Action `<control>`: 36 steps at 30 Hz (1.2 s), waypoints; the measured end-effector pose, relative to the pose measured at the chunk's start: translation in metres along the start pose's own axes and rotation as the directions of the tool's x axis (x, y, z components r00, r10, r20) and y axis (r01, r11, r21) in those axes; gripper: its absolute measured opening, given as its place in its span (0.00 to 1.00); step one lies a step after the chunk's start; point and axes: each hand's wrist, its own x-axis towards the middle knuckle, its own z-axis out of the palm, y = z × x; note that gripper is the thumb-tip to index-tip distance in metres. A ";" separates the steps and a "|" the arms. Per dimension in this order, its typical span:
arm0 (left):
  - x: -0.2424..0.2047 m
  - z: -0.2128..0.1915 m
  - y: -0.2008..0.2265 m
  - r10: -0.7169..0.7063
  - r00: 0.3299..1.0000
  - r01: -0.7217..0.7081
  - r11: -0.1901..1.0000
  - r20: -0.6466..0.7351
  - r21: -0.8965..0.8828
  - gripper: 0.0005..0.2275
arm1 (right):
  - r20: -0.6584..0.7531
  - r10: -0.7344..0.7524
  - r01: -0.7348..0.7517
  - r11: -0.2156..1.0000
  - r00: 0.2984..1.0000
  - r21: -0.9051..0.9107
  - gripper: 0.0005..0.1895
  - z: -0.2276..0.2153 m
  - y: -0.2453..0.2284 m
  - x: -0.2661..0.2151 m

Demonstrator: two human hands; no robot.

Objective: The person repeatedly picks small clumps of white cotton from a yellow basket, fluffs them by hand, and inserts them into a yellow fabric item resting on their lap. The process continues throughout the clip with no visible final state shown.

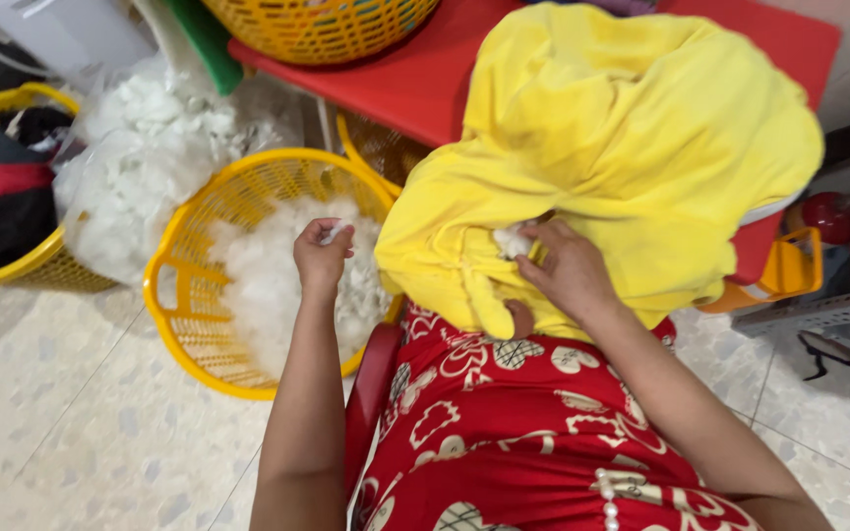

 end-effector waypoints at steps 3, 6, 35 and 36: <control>-0.005 -0.020 -0.001 0.043 0.999 -0.008 0.739 -0.034 0.673 0.34 | -0.125 -0.174 0.164 0.983 0.977 -0.085 0.27 0.001 0.003 0.005; -0.015 -0.004 0.027 0.134 0.991 -0.085 0.768 -0.030 0.635 0.40 | 0.061 0.033 -0.024 0.988 0.998 -0.153 0.34 0.002 0.006 0.013; -0.114 0.122 0.098 0.157 0.735 -0.082 0.986 0.660 -0.144 0.25 | 0.110 0.058 -0.124 0.548 0.992 0.827 0.10 0.050 0.048 0.022; -0.114 0.124 0.094 0.154 0.750 -0.102 0.988 0.643 -0.118 0.23 | 0.129 0.066 -0.144 0.544 0.989 0.826 0.10 0.049 0.045 0.021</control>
